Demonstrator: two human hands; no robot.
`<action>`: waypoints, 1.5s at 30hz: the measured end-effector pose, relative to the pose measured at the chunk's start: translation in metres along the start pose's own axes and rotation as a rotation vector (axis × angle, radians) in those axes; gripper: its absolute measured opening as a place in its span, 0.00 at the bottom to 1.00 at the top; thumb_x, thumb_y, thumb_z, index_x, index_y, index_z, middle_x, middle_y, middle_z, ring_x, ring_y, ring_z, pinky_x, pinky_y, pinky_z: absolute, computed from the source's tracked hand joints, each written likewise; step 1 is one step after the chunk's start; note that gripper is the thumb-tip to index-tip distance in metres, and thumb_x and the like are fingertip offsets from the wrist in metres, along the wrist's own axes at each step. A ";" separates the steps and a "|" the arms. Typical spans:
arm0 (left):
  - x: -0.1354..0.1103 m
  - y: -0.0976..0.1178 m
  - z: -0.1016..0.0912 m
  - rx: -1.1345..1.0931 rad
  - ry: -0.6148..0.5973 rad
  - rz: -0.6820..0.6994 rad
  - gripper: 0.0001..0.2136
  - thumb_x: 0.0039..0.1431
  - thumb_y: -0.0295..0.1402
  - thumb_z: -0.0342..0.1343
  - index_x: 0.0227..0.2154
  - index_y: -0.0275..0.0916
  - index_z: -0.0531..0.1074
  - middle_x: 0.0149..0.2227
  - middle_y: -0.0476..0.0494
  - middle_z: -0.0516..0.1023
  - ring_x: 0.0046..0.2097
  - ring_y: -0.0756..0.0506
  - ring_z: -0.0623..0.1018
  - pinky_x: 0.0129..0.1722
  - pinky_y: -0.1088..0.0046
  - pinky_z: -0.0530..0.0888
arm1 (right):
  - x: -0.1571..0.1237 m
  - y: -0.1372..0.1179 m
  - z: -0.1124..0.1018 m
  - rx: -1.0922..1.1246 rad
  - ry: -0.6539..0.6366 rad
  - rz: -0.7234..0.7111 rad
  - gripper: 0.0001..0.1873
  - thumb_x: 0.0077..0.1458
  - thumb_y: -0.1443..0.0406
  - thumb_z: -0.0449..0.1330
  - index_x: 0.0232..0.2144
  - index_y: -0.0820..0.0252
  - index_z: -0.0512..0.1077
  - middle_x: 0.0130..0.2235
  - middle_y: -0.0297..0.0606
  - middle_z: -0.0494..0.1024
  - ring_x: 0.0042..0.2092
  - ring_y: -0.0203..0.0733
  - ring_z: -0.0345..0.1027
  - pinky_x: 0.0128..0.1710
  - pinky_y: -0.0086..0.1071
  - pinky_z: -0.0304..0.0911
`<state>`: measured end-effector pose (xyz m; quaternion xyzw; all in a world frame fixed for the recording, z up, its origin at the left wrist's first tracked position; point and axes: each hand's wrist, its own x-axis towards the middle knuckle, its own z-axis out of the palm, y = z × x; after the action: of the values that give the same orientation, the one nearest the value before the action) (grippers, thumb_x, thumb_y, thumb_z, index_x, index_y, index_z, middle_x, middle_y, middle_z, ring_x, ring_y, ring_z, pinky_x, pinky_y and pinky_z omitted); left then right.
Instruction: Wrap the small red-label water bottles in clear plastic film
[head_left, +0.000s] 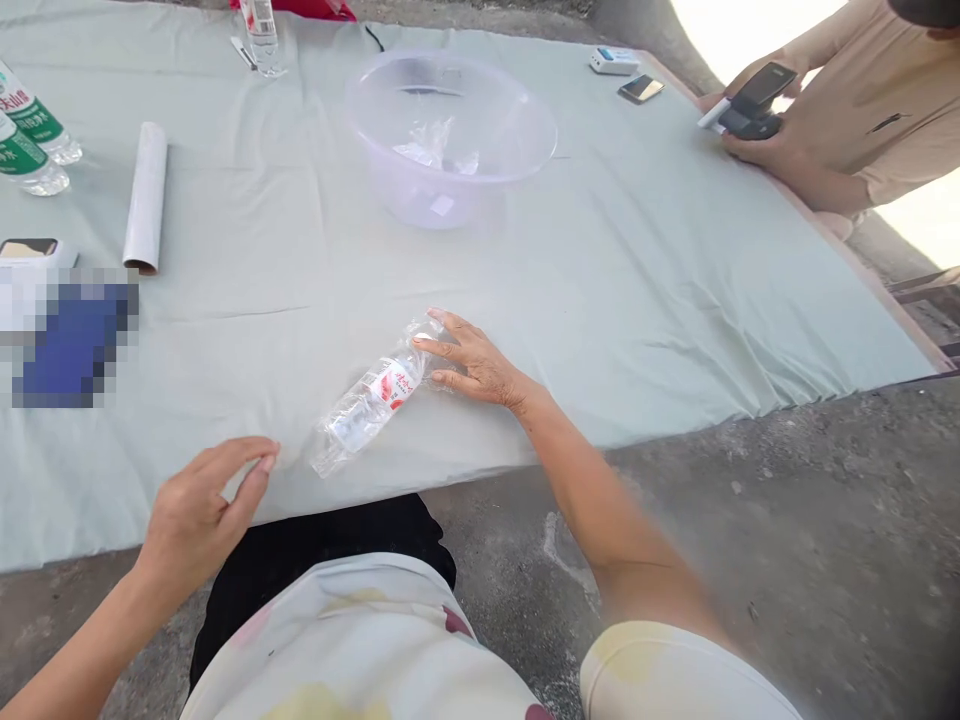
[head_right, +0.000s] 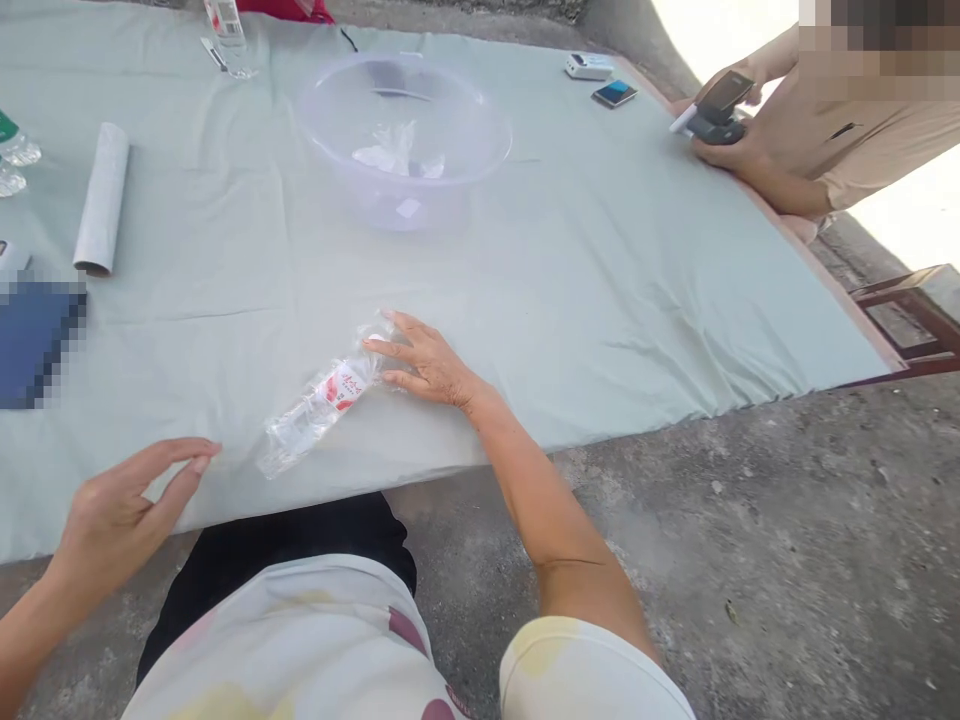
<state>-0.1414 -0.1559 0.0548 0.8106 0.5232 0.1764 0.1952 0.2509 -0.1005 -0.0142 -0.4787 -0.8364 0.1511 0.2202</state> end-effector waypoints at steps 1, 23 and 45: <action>0.012 0.008 -0.003 0.016 0.020 -0.108 0.12 0.66 0.43 0.50 0.43 0.48 0.76 0.45 0.48 0.83 0.33 0.45 0.81 0.32 0.67 0.76 | -0.006 -0.001 0.001 -0.002 0.017 0.013 0.24 0.66 0.54 0.53 0.62 0.45 0.67 0.72 0.41 0.50 0.71 0.55 0.47 0.66 0.56 0.52; 0.039 0.105 0.116 0.066 0.042 0.186 0.28 0.55 0.33 0.63 0.58 0.38 0.61 0.51 0.35 0.77 0.44 0.37 0.79 0.37 0.61 0.76 | -0.032 -0.038 0.016 0.885 0.360 0.325 0.19 0.56 0.49 0.63 0.35 0.53 0.62 0.43 0.42 0.80 0.43 0.44 0.75 0.37 0.37 0.70; 0.102 0.037 0.047 -1.725 0.026 -0.500 0.21 0.59 0.53 0.58 0.39 0.37 0.76 0.38 0.40 0.79 0.36 0.43 0.79 0.34 0.68 0.76 | 0.095 -0.142 -0.012 0.093 1.037 -0.076 0.10 0.65 0.57 0.45 0.40 0.49 0.65 0.31 0.40 0.71 0.34 0.49 0.71 0.34 0.46 0.68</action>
<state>-0.0495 -0.0825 0.0413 0.2426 0.3720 0.4695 0.7631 0.1105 -0.0881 0.0829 -0.4495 -0.6267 -0.0771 0.6319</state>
